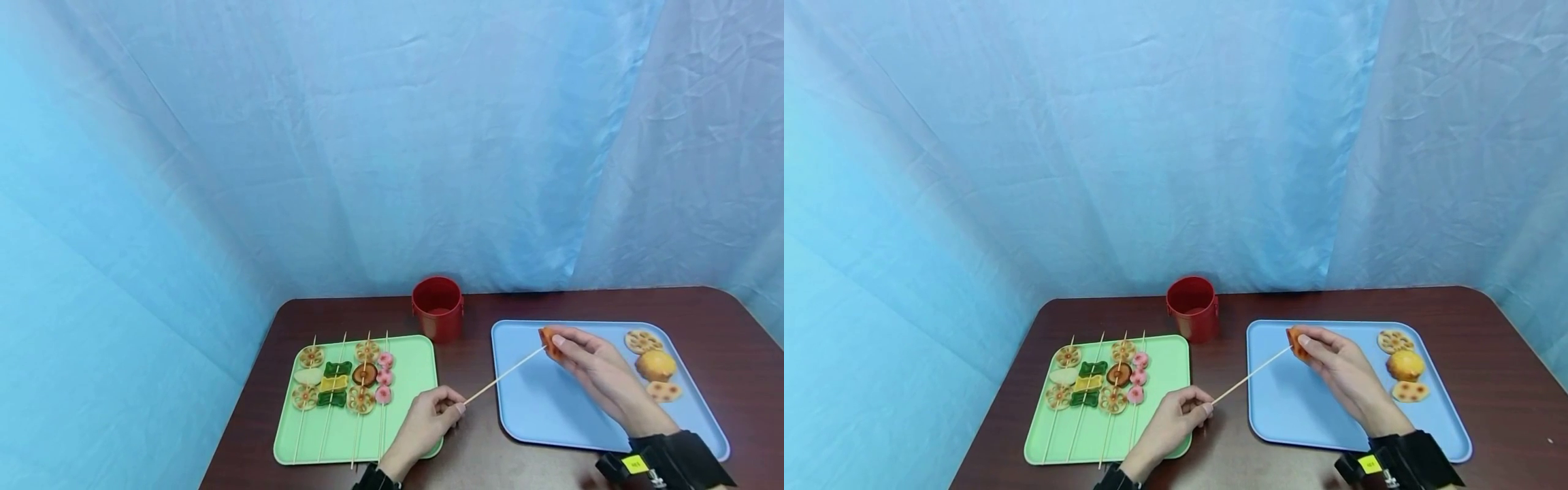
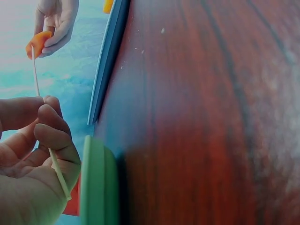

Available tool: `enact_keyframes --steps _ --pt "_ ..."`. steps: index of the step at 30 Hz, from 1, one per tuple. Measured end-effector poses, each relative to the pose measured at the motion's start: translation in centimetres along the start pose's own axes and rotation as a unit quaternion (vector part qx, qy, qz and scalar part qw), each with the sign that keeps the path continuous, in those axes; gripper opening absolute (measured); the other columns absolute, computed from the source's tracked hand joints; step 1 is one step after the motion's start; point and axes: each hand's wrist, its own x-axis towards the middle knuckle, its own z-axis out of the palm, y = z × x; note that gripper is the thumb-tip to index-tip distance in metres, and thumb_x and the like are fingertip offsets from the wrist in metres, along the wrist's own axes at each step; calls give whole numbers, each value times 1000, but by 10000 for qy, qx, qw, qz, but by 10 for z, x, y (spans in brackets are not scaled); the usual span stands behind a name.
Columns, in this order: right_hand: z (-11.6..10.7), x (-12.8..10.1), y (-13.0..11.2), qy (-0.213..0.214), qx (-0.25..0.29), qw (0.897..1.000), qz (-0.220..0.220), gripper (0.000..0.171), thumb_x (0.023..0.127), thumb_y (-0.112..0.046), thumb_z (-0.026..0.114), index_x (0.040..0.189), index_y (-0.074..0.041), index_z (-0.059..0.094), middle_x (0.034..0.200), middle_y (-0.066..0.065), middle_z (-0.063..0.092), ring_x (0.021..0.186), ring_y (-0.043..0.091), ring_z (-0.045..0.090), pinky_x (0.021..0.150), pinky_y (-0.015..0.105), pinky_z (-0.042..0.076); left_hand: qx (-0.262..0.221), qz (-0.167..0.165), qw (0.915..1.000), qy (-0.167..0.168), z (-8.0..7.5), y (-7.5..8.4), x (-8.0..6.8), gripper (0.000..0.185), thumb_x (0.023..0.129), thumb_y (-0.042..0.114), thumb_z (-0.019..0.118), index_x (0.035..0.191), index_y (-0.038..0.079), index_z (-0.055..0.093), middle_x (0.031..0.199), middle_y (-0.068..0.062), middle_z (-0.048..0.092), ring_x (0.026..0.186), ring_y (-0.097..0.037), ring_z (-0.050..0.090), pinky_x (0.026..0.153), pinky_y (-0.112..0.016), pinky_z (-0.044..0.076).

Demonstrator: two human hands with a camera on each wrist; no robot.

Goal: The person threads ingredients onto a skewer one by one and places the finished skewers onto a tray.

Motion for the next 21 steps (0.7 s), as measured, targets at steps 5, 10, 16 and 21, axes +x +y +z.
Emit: enact_keyframes --steps 5,10,16,21 --pt "4 -3 0 78 -275 9995 -166 26 103 -24 66 127 -17 70 115 -11 70 105 5 64 91 24 54 -19 -2 10000 -13 1 -2 0 14 98 7 67 99 -6 71 73 1 63 60 -5 54 54 -17 45" --pt "13 -6 -2 402 -1375 9874 -669 44 102 -31 67 136 -3 63 113 -14 71 102 5 65 87 24 55 -126 28 9999 67 3 -3 0 15 97 6 67 99 -8 71 73 -13 65 59 -5 54 53 -16 44" --pt "29 -7 -3 899 -2460 9572 -1229 54 101 -39 68 135 2 61 110 -10 73 96 7 68 81 24 56 -492 2 9984 288 11 -1 -1 17 98 7 67 99 -9 70 75 -24 64 58 -7 53 51 -16 42" --pt "38 -5 1 1001 -2363 9568 -1365 50 100 -39 68 132 -1 63 110 -9 73 97 7 68 82 23 55 -819 -132 9953 508 19 3 0 18 98 10 68 99 -8 71 75 -19 64 56 -7 50 50 -17 39"
